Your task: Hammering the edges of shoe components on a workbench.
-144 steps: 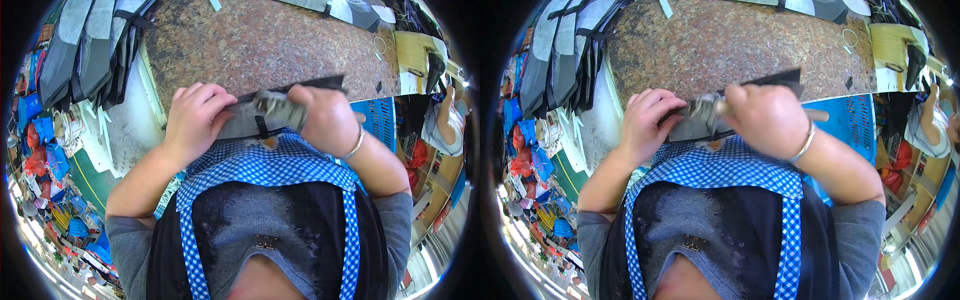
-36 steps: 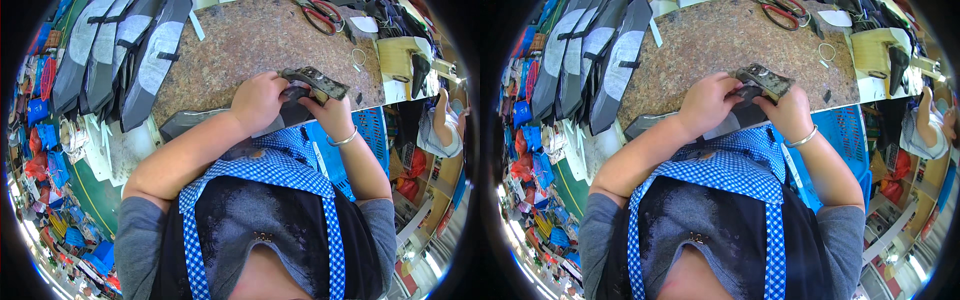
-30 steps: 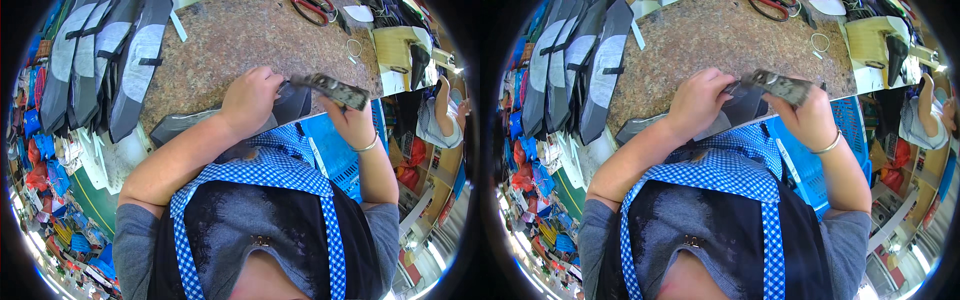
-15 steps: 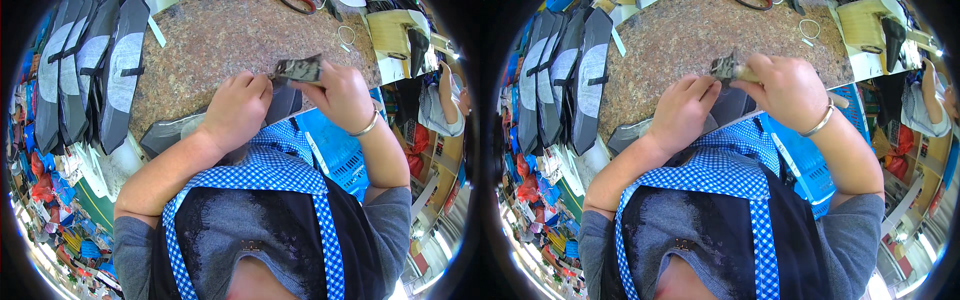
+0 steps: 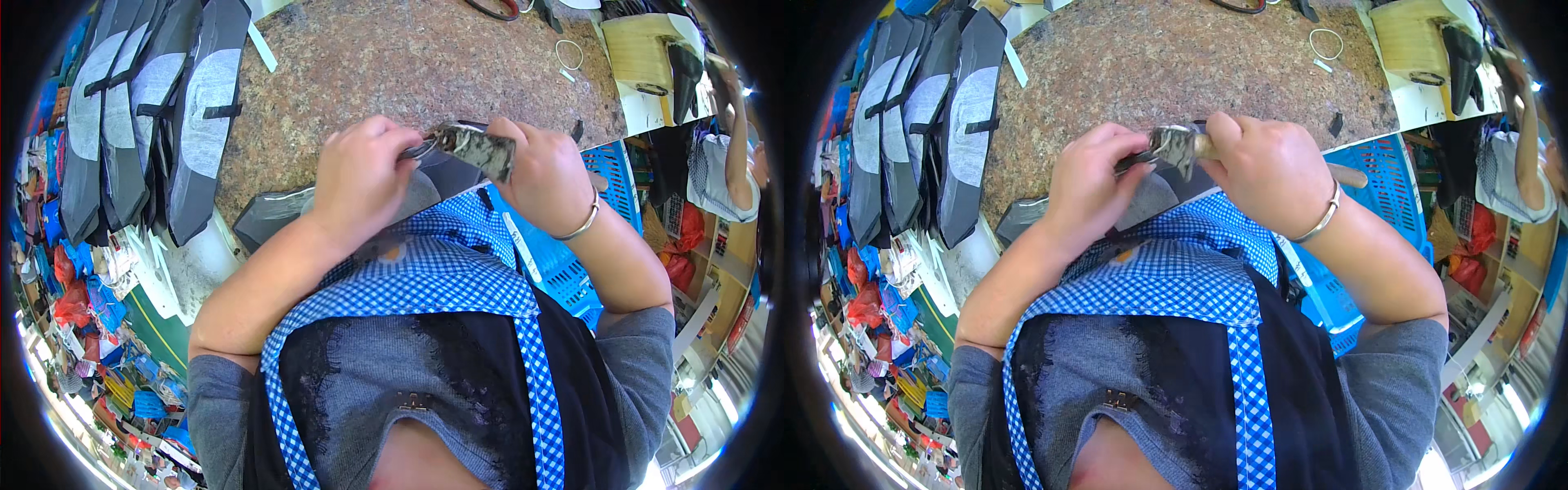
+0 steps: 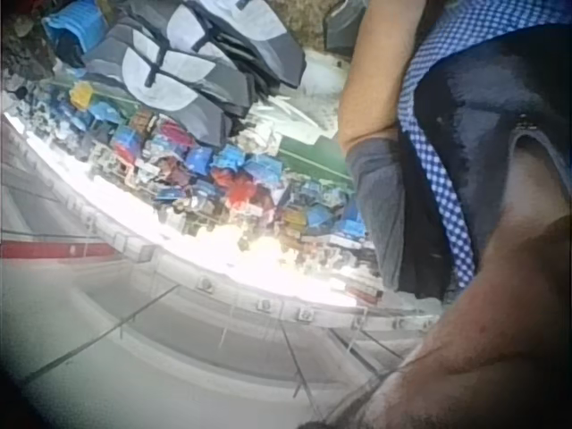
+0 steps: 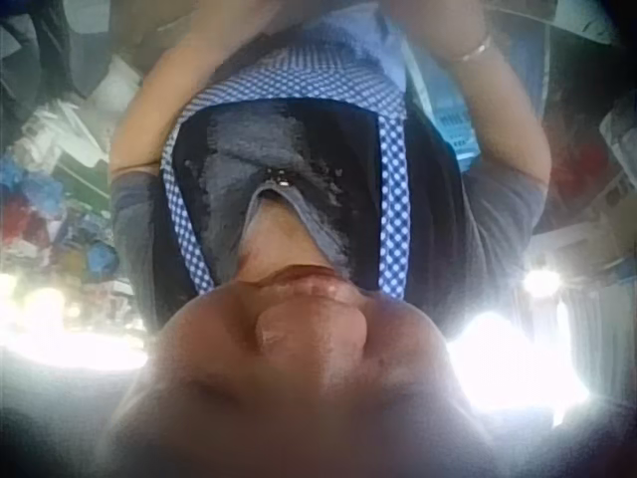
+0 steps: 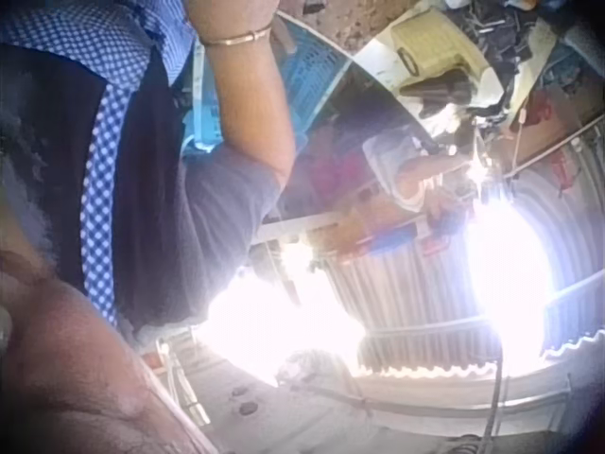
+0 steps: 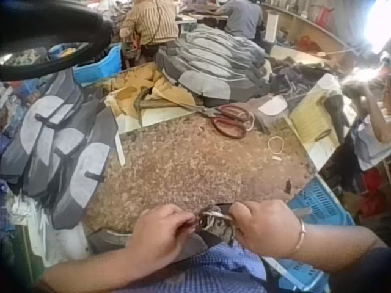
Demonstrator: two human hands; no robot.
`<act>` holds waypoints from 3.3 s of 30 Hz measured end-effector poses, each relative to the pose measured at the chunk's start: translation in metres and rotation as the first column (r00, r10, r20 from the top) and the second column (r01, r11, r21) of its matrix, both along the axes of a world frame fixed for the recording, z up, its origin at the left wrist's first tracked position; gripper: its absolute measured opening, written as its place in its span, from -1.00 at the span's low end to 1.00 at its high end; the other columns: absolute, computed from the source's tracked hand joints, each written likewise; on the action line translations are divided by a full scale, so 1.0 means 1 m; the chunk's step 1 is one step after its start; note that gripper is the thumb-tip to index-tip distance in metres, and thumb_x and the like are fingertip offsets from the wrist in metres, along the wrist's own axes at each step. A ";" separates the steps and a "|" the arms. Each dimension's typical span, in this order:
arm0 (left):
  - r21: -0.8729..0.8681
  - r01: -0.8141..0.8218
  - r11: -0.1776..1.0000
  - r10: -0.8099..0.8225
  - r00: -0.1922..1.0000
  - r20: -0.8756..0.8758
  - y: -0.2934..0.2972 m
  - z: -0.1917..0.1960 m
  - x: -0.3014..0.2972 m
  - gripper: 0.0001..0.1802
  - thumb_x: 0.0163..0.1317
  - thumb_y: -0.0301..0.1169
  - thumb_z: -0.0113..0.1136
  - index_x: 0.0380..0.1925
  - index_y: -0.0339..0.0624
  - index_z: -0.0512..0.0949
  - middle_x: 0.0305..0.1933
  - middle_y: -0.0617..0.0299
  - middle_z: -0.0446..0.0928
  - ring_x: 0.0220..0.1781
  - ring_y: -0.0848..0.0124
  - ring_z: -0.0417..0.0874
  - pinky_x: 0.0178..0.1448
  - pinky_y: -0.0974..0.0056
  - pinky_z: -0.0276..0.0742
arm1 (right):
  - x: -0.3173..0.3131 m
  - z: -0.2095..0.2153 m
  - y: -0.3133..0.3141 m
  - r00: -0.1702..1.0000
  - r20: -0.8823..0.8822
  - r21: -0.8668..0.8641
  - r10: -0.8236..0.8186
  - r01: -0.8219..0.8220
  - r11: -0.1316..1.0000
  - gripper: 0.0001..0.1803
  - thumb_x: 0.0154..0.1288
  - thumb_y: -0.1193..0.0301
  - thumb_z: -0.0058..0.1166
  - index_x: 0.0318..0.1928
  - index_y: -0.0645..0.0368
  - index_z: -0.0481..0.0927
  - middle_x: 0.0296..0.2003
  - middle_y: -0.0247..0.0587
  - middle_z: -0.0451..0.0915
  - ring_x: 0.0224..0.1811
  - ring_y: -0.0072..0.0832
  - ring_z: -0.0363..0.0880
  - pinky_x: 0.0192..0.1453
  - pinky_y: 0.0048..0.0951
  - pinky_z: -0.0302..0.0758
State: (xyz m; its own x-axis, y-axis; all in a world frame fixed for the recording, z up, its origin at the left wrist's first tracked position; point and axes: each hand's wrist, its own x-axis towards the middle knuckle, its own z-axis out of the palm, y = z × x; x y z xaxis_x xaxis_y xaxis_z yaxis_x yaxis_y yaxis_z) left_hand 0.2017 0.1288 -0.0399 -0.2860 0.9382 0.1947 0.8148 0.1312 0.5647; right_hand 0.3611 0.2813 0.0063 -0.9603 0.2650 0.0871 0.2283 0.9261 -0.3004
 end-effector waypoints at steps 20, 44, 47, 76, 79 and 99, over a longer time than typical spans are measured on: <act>-0.145 0.057 0.988 -0.029 0.981 0.192 -0.044 0.012 -0.028 -0.79 0.04 -0.50 0.29 -0.26 -0.14 0.63 -0.22 0.19 0.57 -0.10 0.19 0.62 -0.08 0.10 0.49 | -0.006 -0.001 -0.026 0.998 0.007 -0.109 0.064 -0.063 0.992 -0.72 0.10 0.34 0.27 -0.27 0.15 0.44 -0.52 -0.13 0.54 -0.51 -0.11 0.60 -0.47 -0.13 0.53; -0.039 0.022 0.999 -0.025 0.996 -0.080 -0.127 0.007 -0.046 -0.73 0.05 -0.46 0.26 -0.18 -0.16 0.64 -0.10 0.25 0.54 0.00 0.25 0.55 0.07 0.15 0.37 | -0.049 0.001 -0.081 0.973 -0.011 -0.196 0.231 -0.229 0.953 -0.74 0.09 0.40 0.25 -0.33 0.18 0.41 -0.52 -0.09 0.52 -0.49 -0.12 0.60 -0.44 -0.16 0.53; -0.075 0.026 0.997 -0.033 0.996 -0.084 -0.135 0.005 -0.046 -0.74 0.08 -0.44 0.22 -0.18 -0.18 0.63 -0.04 0.23 0.53 0.05 0.26 0.54 0.05 0.14 0.36 | -0.060 -0.001 -0.078 0.970 0.003 -0.183 0.243 -0.238 0.954 -0.74 0.12 0.37 0.24 -0.35 0.17 0.40 -0.55 -0.14 0.51 -0.50 -0.17 0.60 -0.45 -0.19 0.53; 0.012 0.112 0.994 -0.103 0.943 -0.317 -0.174 0.004 -0.071 -0.80 0.01 -0.39 0.13 -0.36 -0.16 0.64 -0.24 0.32 0.52 -0.07 0.36 0.51 0.11 0.14 0.33 | -0.104 -0.006 -0.116 0.947 -0.001 -0.363 0.320 -0.299 0.882 -0.63 0.17 0.20 0.33 -0.33 0.24 0.49 -0.62 0.01 0.53 -0.52 0.02 0.59 -0.46 -0.10 0.51; 0.040 0.108 0.993 -0.089 0.942 -0.322 -0.176 0.003 -0.071 -0.78 0.01 -0.37 0.13 -0.34 -0.18 0.64 -0.20 0.30 0.54 -0.07 0.36 0.52 0.11 0.14 0.34 | -0.104 -0.006 -0.119 0.972 -0.019 -0.335 0.234 -0.226 0.914 -0.64 0.19 0.18 0.30 -0.34 0.23 0.53 -0.60 0.03 0.54 -0.51 0.03 0.59 -0.43 -0.10 0.51; 0.150 -0.121 0.981 0.150 0.969 -0.195 -0.186 -0.013 -0.070 -0.77 -0.01 -0.33 0.35 -0.30 -0.05 0.63 -0.19 0.34 0.55 -0.07 0.32 0.56 0.07 0.16 0.31 | -0.115 -0.013 -0.122 0.956 -0.083 -0.243 0.283 -0.295 0.924 -0.69 0.21 0.24 0.26 -0.34 0.17 0.45 -0.63 -0.03 0.53 -0.57 -0.01 0.57 -0.47 -0.07 0.50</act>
State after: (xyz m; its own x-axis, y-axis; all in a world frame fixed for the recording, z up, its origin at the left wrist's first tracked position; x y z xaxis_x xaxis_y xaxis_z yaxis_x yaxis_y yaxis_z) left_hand 0.1313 -0.0570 -0.0525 -0.3494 0.8541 0.3854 0.8946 0.1818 0.4082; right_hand 0.2456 0.1591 -0.0069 -0.9951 -0.0045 0.0990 -0.0570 0.8432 -0.5345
